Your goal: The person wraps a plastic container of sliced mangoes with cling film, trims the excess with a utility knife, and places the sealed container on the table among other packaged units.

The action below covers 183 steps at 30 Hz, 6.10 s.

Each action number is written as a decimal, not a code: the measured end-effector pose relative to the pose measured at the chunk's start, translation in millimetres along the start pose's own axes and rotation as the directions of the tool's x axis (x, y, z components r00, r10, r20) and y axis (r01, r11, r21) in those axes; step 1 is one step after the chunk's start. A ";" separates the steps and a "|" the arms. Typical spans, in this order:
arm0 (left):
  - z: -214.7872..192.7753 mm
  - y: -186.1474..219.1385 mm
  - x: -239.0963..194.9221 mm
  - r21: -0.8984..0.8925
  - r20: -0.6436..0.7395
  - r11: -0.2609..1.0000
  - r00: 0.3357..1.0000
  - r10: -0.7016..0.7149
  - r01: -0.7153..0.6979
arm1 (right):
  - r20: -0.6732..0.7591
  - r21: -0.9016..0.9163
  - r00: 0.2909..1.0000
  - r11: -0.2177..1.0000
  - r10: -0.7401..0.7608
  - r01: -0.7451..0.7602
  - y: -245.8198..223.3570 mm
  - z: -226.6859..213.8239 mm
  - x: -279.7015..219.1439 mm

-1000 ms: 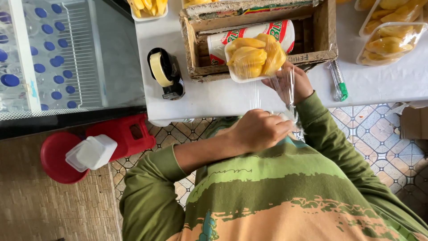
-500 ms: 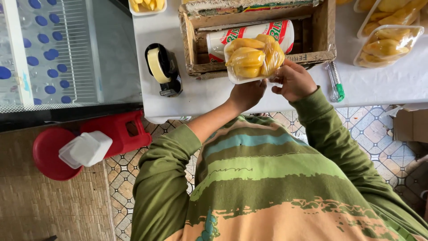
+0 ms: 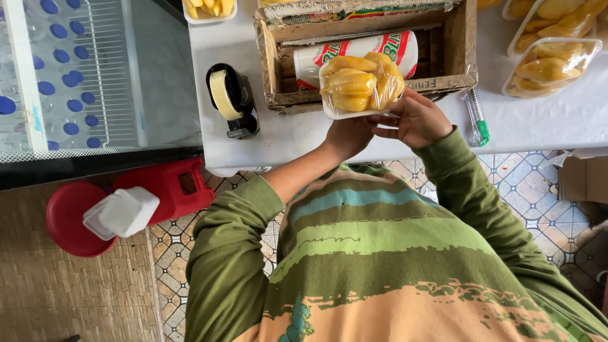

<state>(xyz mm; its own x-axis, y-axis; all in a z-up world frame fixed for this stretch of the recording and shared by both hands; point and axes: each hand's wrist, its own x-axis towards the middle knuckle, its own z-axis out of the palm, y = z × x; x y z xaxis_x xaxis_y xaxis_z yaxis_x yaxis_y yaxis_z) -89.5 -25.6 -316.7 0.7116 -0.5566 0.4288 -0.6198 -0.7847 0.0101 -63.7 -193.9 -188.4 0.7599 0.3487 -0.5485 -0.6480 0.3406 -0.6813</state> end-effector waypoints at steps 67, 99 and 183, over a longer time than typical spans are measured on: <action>-107.8 3.8 0.7 -0.610 0.724 -0.776 0.509 -0.466 0.158 | 0.107 0.198 0.939 0.933 -0.327 0.302 83.3 -41.4 -32.8; -100.0 10.5 -23.9 -0.492 0.719 -0.860 0.620 -0.313 0.137 | -0.149 -0.018 0.989 1.000 -0.024 0.021 28.1 -197.5 -105.7; -183.8 58.8 26.7 -0.433 0.767 -0.858 0.612 -0.190 0.277 | 0.056 -0.057 0.995 0.995 -0.078 0.081 -8.0 2.2 -94.5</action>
<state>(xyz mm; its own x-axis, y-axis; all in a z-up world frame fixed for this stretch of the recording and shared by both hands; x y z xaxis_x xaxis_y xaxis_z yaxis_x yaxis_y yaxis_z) -167.7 -36.5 -138.6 0.8073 -0.4014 -0.4326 0.5854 0.6374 0.5010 -130.4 -227.6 -130.0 0.8044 0.3690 -0.4657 -0.5800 0.3176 -0.7502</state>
